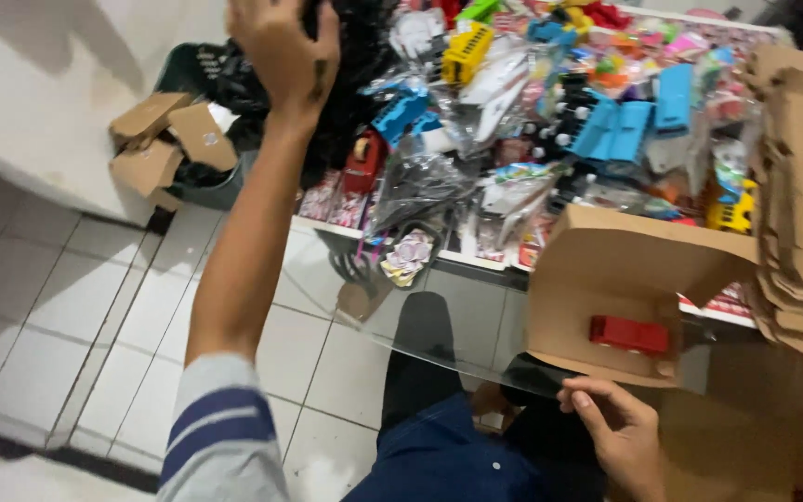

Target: The person assembles a flat cardboard box, places a red toy bus inside, wraps the bus in a black plastic bag, and seals the box with a sticker. The person handles the box and toy bus by hand throughout the process.

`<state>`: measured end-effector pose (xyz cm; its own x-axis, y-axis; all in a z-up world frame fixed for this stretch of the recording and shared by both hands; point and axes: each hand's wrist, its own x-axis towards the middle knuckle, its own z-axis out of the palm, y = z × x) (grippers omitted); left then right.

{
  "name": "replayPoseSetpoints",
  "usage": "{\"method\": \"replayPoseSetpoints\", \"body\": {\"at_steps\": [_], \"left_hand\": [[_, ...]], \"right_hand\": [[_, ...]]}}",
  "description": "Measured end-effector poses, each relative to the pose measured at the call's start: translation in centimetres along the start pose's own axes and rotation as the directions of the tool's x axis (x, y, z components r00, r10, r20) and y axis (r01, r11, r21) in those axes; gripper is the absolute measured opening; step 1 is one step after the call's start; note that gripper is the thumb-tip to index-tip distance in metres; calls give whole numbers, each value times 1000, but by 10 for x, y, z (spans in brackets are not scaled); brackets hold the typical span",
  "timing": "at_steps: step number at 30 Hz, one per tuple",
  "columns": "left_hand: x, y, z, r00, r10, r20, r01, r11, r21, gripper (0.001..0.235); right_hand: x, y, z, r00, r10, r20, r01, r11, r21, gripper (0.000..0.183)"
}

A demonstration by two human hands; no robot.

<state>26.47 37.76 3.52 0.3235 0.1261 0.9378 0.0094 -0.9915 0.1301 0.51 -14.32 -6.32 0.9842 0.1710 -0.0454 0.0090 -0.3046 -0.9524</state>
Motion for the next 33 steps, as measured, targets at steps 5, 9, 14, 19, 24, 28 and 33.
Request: {"method": "replayPoseSetpoints", "body": {"at_steps": [5,9,14,19,24,28,33], "left_hand": [[0,168,-148,988,153,5,-118,781,-613,13],[-97,275,-193,932,346,106,-198,733,-651,7],[-166,344,-230,860,468,204,-149,612,-777,14],[-159,327,-227,918,236,320,176,481,-859,30],[-127,308,-209,708,12,706,645,396,-654,75],[-125,319,-192,348,171,922,878,285,-385,103],[-156,344,-173,350,139,926,887,268,-376,40]], "right_hand": [[27,-15,5,990,-90,108,69,980,184,43],[62,-37,7,959,-245,139,93,743,663,102],[71,-40,-26,962,-273,-14,254,874,414,69],[46,-35,-51,980,-149,-131,181,939,294,6],[24,-22,-57,953,-301,-38,254,722,644,23],[17,-24,-64,890,-452,70,263,631,730,38],[15,-24,-81,937,-344,55,274,825,493,24]]}}
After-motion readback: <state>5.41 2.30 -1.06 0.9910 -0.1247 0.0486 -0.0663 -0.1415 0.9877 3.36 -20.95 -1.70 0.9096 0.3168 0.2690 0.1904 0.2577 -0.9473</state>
